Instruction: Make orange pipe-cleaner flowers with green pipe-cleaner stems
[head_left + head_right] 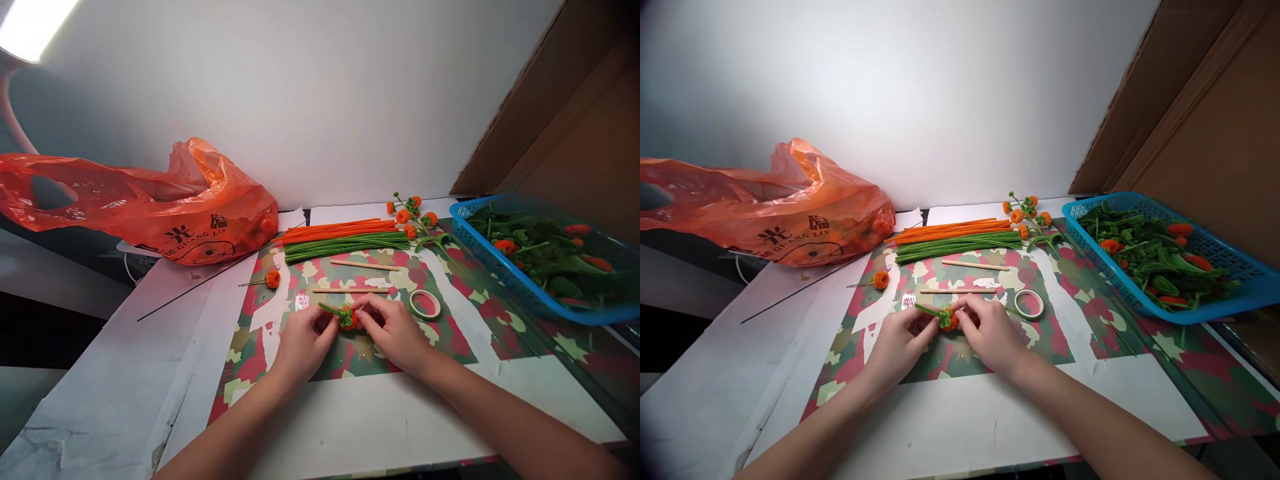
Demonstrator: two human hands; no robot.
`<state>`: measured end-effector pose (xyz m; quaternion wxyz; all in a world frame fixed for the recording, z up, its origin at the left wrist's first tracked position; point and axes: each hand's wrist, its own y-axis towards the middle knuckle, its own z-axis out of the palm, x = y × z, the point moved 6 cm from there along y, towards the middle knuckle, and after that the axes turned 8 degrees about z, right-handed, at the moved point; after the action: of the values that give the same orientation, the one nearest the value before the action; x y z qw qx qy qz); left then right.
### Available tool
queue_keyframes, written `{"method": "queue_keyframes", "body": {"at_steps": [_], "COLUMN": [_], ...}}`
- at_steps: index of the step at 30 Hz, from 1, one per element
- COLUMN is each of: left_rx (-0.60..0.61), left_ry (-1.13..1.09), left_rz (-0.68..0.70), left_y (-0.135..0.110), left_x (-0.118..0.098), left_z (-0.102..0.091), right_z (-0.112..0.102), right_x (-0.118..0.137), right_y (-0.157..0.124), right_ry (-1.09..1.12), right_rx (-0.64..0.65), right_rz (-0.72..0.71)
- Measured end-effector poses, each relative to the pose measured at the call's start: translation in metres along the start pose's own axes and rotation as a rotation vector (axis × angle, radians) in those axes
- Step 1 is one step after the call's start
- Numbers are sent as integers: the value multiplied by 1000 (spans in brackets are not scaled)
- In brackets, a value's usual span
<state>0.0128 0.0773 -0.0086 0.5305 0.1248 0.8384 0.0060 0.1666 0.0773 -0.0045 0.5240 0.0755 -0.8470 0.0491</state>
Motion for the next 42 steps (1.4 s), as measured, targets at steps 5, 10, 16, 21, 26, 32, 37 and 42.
{"method": "queue_keyframes", "body": {"at_steps": [5, 10, 16, 21, 26, 32, 37, 42], "left_rx": [-22, -22, -46, -62, -37, -36, 24, 47], "left_ry": [143, 152, 222, 261, 312, 342, 247, 162], "left_rz": [146, 189, 332, 482, 677, 873, 899, 807], "left_y": [3, 5, 4, -2, -14, -27, -32, -27], "left_x": [-5, -7, -11, -21, -37, -55, -60, -53], "left_z": [-3, -6, -11, -11, 0, 11, 15, 10], "right_z": [-4, -20, -84, -101, -83, -53, -33, -22], "right_x": [-1, 2, 0, -20, -16, 25, 43, 36], "right_y": [3, 7, 15, -3, -32, -65, -72, -67], "right_ry": [-155, -196, -311, -484, -553, -500, -547, -551], "right_rx": [-80, -191, -210, 5, -39, 43, 48, 3], "right_rz": [-102, -113, -60, -19, -29, -154, -296, -248]}}
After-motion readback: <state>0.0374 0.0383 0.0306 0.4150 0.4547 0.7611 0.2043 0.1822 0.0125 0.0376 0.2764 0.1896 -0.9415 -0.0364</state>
